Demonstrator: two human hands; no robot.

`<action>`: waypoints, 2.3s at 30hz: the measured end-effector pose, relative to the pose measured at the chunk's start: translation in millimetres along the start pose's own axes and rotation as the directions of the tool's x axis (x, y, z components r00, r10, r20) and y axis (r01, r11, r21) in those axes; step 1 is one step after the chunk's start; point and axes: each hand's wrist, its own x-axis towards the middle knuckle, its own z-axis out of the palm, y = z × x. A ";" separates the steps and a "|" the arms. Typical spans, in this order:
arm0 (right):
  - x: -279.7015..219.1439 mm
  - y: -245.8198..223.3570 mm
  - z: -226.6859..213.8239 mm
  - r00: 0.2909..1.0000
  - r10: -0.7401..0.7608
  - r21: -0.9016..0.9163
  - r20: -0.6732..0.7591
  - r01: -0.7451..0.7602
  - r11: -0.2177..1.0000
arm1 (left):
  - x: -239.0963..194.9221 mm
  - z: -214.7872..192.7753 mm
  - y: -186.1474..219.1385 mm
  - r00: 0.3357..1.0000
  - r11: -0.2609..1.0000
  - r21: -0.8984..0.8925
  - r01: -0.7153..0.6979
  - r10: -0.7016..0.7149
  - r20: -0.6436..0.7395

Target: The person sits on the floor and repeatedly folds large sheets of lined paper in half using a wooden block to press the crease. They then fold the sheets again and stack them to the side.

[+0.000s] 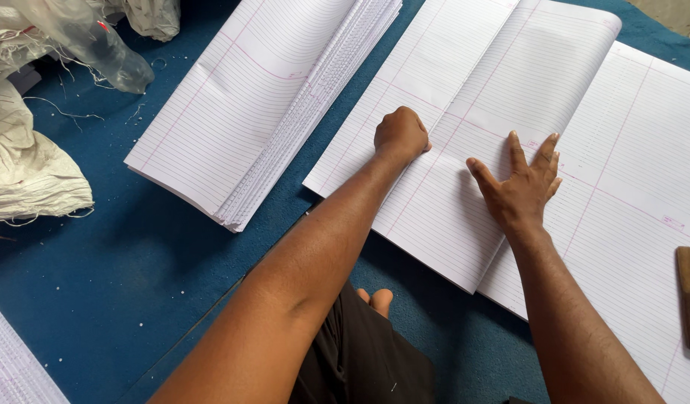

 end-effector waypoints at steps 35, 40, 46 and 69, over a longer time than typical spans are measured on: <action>8.7 3.1 18.0 1.000 0.000 -0.209 0.010 0.002 0.978 | -13.3 2.5 19.4 1.000 0.981 0.194 -0.004 0.004 0.000; 7.4 -3.3 9.2 0.999 0.010 -0.209 0.033 -0.003 0.978 | -19.5 3.6 22.8 0.994 0.973 0.204 -0.106 0.095 0.062; 3.8 9.7 -31.1 0.993 -0.106 0.087 0.042 0.102 0.991 | -3.3 23.7 37.9 0.847 0.566 0.662 -0.491 0.488 0.211; -10.5 370.4 -108.2 0.786 0.605 -0.498 0.130 -0.476 0.725 | -30.7 23.3 113.5 0.908 0.741 0.602 -0.298 0.026 0.418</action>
